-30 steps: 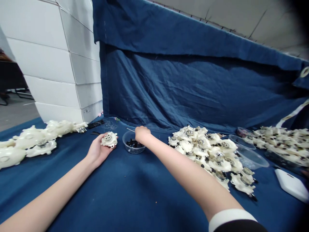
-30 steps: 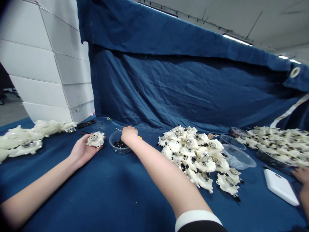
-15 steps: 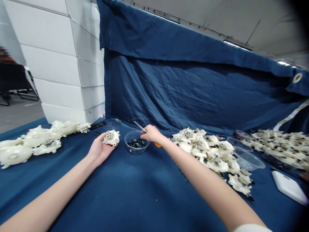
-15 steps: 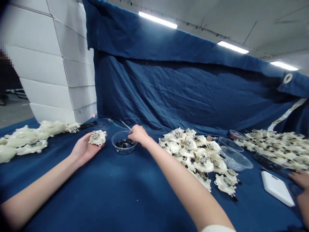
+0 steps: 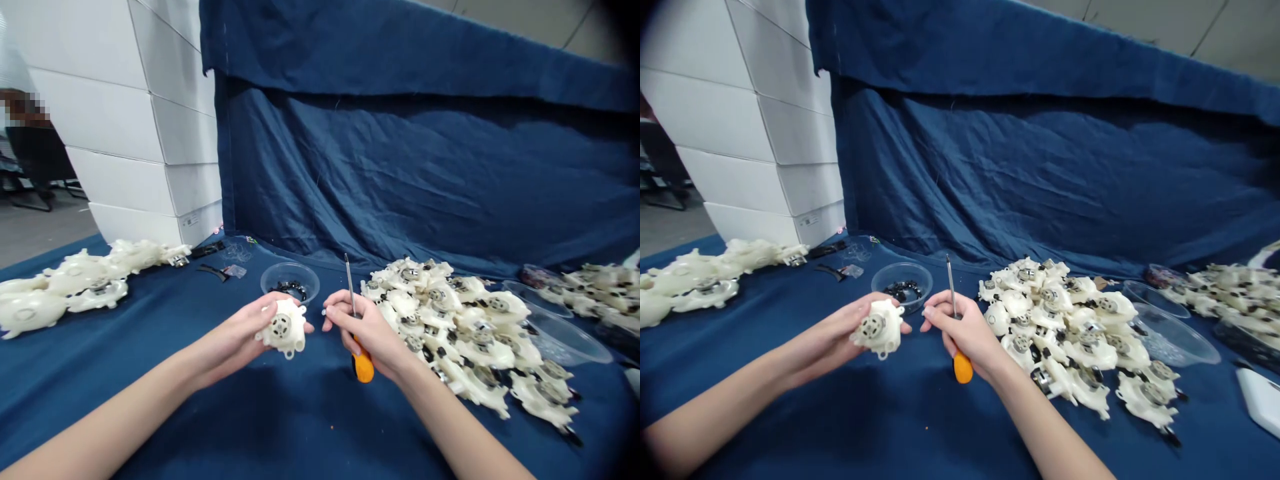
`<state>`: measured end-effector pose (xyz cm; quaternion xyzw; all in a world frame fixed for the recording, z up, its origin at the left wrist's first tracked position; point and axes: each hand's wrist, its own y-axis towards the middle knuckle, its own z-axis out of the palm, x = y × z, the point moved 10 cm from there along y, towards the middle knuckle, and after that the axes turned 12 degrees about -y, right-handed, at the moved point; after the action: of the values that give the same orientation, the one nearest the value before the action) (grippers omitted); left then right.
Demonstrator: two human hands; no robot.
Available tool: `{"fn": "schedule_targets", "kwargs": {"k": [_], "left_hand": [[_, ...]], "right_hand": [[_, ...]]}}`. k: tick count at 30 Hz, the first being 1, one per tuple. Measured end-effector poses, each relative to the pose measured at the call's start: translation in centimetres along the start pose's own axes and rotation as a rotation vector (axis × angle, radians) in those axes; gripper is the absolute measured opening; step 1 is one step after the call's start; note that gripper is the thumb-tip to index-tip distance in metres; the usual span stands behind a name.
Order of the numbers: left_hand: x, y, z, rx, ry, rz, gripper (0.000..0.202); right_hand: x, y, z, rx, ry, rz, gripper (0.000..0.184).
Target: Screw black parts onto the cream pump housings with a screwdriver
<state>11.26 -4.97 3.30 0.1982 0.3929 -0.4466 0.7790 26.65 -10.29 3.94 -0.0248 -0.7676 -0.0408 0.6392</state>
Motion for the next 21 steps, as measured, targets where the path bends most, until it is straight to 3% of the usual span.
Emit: {"fn": "schedule_targets", "kwargs": {"k": [5, 13, 21], "left_hand": [[1.5, 0.1, 0.2, 0.013, 0.113, -0.102, 0.034], [2.3, 0.3, -0.6, -0.029, 0.257, -0.126, 0.041], [1.9, 0.4, 0.0, 0.001, 0.317, -0.060, 0.039]], "right_hand": [[-1.7, -0.2, 0.9, 0.051, -0.021, 0.060, 0.034], [-2.4, -0.1, 0.9, -0.069, -0.079, 0.004, 0.030], [-1.7, -0.3, 0.3, -0.165, -0.113, -0.042, 0.031]]}}
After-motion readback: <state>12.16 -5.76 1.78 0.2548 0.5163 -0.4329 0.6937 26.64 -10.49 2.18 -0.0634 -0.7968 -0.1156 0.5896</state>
